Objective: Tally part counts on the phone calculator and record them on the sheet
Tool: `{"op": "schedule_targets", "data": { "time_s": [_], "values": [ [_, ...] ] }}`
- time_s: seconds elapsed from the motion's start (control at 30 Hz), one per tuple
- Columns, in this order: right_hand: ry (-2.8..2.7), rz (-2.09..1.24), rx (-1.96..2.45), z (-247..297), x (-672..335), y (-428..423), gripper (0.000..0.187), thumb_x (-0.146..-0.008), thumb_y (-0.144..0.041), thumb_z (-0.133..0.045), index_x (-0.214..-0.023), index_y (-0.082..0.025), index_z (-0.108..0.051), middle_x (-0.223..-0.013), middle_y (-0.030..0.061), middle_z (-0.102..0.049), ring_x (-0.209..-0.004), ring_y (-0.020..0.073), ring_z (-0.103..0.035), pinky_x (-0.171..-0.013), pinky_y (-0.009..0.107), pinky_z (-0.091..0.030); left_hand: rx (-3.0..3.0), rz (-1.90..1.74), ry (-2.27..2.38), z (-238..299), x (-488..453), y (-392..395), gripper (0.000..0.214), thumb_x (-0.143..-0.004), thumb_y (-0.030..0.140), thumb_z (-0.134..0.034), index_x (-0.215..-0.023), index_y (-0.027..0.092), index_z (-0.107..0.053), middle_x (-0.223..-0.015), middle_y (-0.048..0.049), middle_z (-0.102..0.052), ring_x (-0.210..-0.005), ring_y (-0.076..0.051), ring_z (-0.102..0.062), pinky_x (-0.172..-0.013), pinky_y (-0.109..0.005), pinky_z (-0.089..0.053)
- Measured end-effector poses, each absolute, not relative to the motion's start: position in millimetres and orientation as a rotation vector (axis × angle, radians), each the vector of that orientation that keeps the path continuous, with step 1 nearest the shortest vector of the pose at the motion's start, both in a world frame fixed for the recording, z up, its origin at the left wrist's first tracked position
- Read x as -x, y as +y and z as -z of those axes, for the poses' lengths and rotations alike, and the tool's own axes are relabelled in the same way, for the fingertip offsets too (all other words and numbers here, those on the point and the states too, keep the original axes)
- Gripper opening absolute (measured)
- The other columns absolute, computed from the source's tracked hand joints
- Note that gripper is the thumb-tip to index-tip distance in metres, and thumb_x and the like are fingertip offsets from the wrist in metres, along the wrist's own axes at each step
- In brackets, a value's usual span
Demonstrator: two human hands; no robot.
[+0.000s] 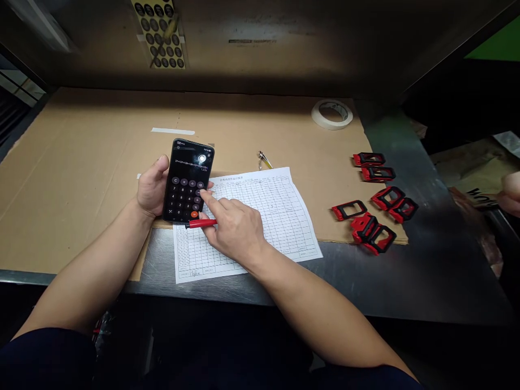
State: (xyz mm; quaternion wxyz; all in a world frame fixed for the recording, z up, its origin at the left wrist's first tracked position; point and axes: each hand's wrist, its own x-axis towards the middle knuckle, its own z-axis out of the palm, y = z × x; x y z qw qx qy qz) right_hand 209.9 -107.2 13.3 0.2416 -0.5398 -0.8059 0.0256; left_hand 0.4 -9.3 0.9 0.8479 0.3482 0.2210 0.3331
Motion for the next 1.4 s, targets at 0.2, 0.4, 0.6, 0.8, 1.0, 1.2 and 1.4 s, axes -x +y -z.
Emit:
{"op": "schedule_targets", "data": {
  "time_s": [0.2,0.4,0.6,0.8,1.0,1.2,1.4],
  "values": [
    [-2.257,-0.112,1.564,-13,-206,-102,0.056,-0.096,-0.031,-0.056,-0.152,-0.026,-0.062,-0.091,-0.0016,-0.079,-0.081,0.0186,-0.07,-0.061,0.033,-0.042,-0.759,-0.71,0.495,-3,-2,-10,0.07,-0.095,0.075,-0.053,-0.116,0.012,-0.075,-0.108,-0.0175,-0.081,-0.12,-0.04,-0.073,-0.102,-0.055,-0.06],
    [-2.274,-0.144,1.581,-15,-204,-101,0.06,-0.095,-0.032,-0.058,-0.155,-0.026,-0.059,-0.096,-0.0006,-0.079,-0.086,0.0193,-0.071,-0.063,0.033,-0.043,-0.748,-0.738,0.488,-1,-4,-11,0.069,-0.095,0.074,-0.052,-0.12,0.013,-0.074,-0.11,-0.0171,-0.081,-0.12,-0.04,-0.073,-0.105,-0.056,-0.058],
    [-2.209,-0.062,1.5,-15,-206,-105,0.043,-0.102,-0.037,-0.055,-0.14,-0.024,-0.072,-0.087,-0.0011,-0.079,-0.078,0.0168,-0.07,-0.064,0.032,-0.045,-0.734,-0.694,0.496,-1,-2,-10,0.073,-0.096,0.076,-0.049,-0.12,0.012,-0.073,-0.111,-0.0185,-0.08,-0.113,-0.039,-0.076,-0.097,-0.052,-0.062],
    [-2.215,-0.054,1.463,-18,-209,-110,0.035,-0.104,-0.038,-0.055,-0.124,-0.023,-0.079,-0.082,0.0006,-0.079,-0.076,0.0169,-0.069,-0.065,0.031,-0.044,-0.677,-0.692,0.519,-4,-2,-10,0.074,-0.102,0.07,-0.037,-0.127,0.009,-0.071,-0.117,-0.0203,-0.079,-0.107,-0.036,-0.078,-0.095,-0.05,-0.061],
    [-2.403,-0.203,1.624,-29,-209,-119,0.032,-0.103,-0.038,-0.053,-0.089,-0.023,-0.077,-0.081,0.0015,-0.078,-0.079,0.021,-0.07,-0.06,0.034,-0.038,-0.692,-0.699,0.466,-1,0,-9,0.075,-0.1,0.071,-0.045,-0.129,0.007,-0.07,-0.12,-0.0231,-0.078,-0.109,-0.037,-0.078,-0.101,-0.05,-0.059],
    [-2.545,-0.425,1.824,-46,-208,-121,0.027,-0.096,-0.035,-0.061,-0.116,-0.022,-0.072,-0.124,0.0049,-0.078,-0.097,0.0272,-0.074,-0.065,0.036,-0.049,-0.68,-0.689,0.457,6,8,-3,0.083,-0.096,0.077,-0.043,-0.137,0.009,-0.067,-0.127,-0.0249,-0.075,-0.114,-0.039,-0.076,-0.102,-0.053,-0.059],
    [-2.551,-0.478,1.888,-42,-212,-117,0.068,-0.095,-0.063,-0.064,-0.145,-0.018,-0.06,-0.171,0.0145,-0.04,-0.117,0.0379,-0.073,-0.091,0.049,-0.06,-0.649,-0.811,0.565,-5,13,1,0.087,-0.097,0.074,-0.026,-0.124,0.007,-0.073,-0.119,-0.0261,-0.077,-0.106,-0.041,-0.078,-0.094,-0.058,-0.061]
  ]
}}
